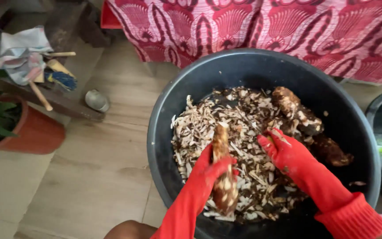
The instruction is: The person peels the skin off several root vegetables using a peeler, holding the vegetables over a large black basin to collect the peels. The peeled vegetables are placed into a pink basket to the side.
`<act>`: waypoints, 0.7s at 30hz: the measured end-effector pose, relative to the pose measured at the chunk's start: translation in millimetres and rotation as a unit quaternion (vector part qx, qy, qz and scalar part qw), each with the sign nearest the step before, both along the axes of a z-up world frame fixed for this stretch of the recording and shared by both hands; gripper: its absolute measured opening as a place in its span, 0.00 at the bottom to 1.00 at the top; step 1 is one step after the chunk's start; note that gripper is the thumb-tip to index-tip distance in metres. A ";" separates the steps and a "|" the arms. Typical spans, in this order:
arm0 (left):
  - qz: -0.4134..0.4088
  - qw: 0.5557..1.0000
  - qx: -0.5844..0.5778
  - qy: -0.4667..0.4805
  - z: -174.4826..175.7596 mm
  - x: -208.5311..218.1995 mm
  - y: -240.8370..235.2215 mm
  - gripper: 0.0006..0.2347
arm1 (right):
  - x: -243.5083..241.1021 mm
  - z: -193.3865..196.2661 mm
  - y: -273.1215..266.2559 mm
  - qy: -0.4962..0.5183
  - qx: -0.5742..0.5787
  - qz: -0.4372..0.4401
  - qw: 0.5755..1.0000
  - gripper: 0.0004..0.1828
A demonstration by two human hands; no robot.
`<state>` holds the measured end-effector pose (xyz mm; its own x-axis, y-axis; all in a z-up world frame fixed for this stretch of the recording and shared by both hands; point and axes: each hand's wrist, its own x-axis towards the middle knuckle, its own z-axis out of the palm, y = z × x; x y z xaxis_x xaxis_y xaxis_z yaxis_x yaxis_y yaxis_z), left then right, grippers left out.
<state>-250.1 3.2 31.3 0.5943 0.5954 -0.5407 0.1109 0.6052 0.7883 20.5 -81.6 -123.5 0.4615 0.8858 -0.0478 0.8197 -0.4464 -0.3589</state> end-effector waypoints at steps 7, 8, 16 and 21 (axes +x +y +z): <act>0.136 0.981 -0.124 -0.055 24.1 15.3 -1.6 0.22 | -50.0 53.4 1.7 0.143 0.162 0.059 0.975 0.22; 0.105 0.991 -0.072 0.041 46.7 16.3 -7.0 0.24 | -54.6 56.8 1.0 0.146 0.132 0.057 0.979 0.25; 0.182 0.934 -0.290 -0.105 -13.1 40.2 -1.8 0.23 | -62.4 13.6 -12.7 0.081 0.201 0.078 0.973 0.26; 0.031 0.948 -0.309 -0.071 -68.2 31.4 14.0 0.29 | -85.4 83.5 -32.7 -0.033 0.264 0.251 0.931 0.21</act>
<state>-218.7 17.2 -37.0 0.6612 0.2277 -0.7149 -0.0208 0.9580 0.2859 -64.9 -114.3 -40.0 -0.0309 0.8825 0.4693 0.9055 0.2236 -0.3607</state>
